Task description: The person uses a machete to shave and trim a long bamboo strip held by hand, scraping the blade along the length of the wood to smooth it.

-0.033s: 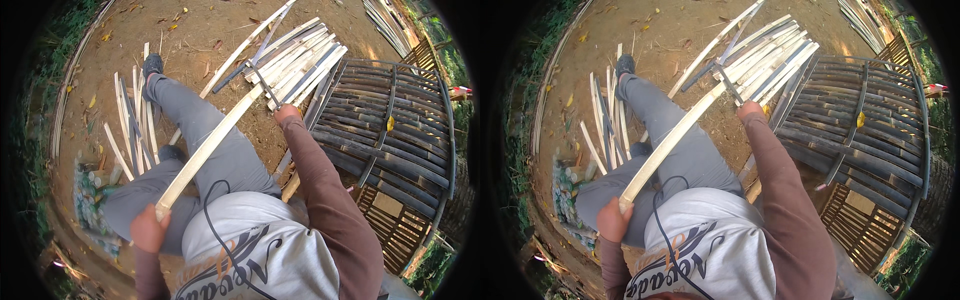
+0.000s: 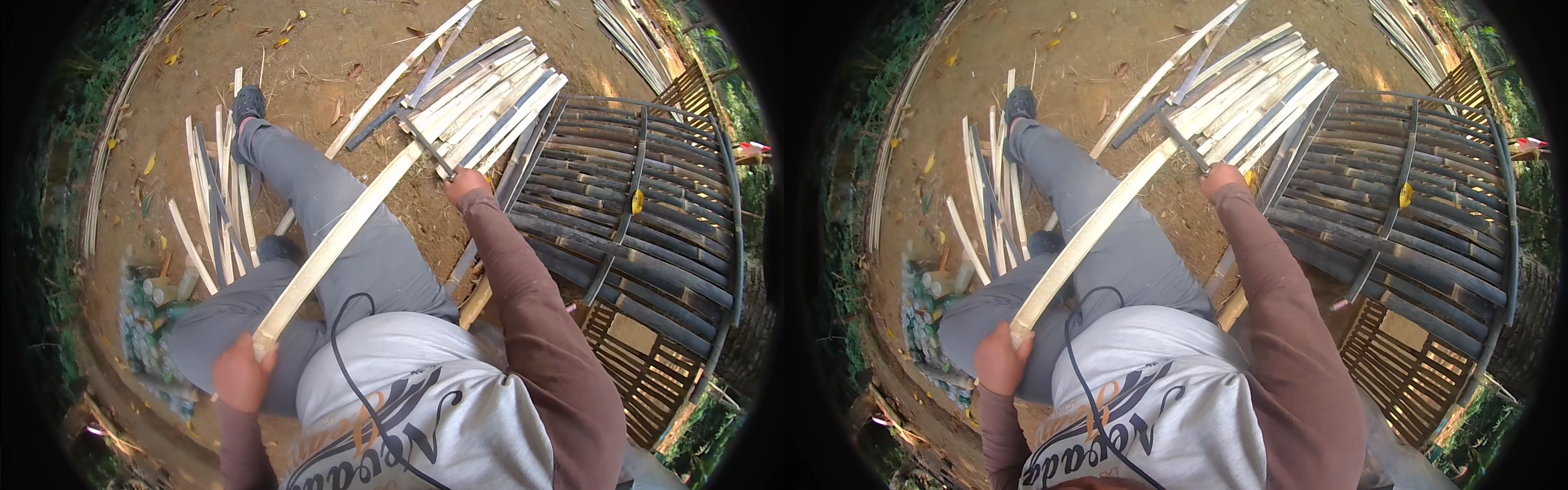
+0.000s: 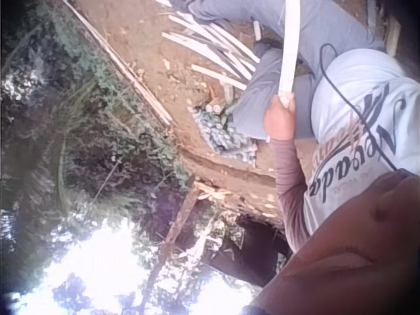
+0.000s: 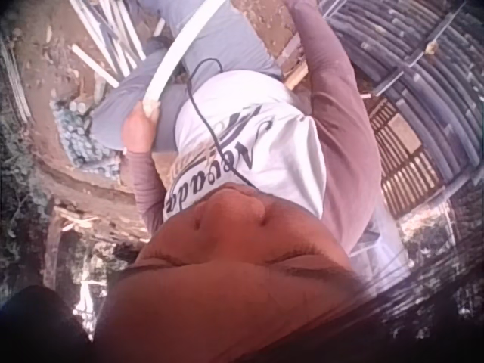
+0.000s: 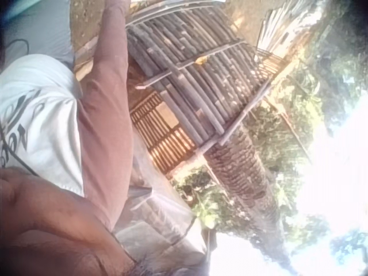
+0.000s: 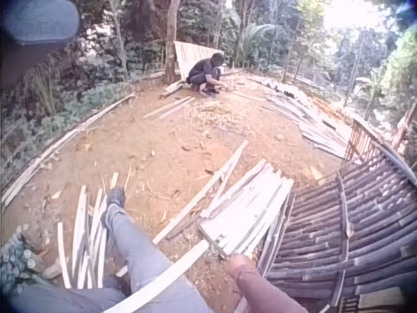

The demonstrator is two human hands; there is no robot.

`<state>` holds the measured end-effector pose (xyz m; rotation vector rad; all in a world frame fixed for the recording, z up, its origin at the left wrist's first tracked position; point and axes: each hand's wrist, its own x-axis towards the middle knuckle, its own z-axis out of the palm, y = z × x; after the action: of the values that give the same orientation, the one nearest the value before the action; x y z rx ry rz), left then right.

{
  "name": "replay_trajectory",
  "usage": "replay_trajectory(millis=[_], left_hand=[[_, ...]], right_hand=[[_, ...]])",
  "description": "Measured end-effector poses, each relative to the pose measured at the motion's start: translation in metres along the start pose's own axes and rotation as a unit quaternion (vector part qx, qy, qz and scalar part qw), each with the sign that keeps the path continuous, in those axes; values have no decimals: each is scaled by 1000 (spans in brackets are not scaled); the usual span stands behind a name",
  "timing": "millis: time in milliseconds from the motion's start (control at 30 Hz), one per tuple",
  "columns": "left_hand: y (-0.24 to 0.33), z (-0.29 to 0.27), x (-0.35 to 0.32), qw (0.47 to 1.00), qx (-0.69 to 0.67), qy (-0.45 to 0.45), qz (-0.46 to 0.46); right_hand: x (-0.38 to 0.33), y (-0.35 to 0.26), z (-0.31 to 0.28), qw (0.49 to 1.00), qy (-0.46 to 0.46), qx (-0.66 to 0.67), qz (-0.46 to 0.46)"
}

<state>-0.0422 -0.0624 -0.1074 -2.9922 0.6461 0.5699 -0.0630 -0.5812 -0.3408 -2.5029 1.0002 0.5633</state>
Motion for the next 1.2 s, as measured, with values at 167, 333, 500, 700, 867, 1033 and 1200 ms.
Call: replay_trajectory(millis=[167, 333, 500, 700, 867, 1033, 1200], left_hand=[[2, 1, 0, 1000, 11, -2, 6], [0, 4, 1, 1000, -13, 7, 2], [4, -3, 2, 1000, -7, 1, 1], [-2, 4, 0, 1000, 6, 3, -4], [-2, 2, 7, 999, -37, -15, 12], [-11, 6, 10, 998, -54, -18, 13], [-16, -7, 18, 998, -59, -22, 29]], right_hand=[[29, 47, -20, 994, -16, -44, 94], [-1, 22, -31, 995, -10, -89, -40], [30, 57, -20, 991, -11, -39, 126], [-5, 10, -6, 997, -42, -36, -59], [42, 43, 9, 995, -38, 18, 89], [35, 2, 34, 994, 38, 103, 6], [15, 3, 39, 994, 28, 70, -83]])
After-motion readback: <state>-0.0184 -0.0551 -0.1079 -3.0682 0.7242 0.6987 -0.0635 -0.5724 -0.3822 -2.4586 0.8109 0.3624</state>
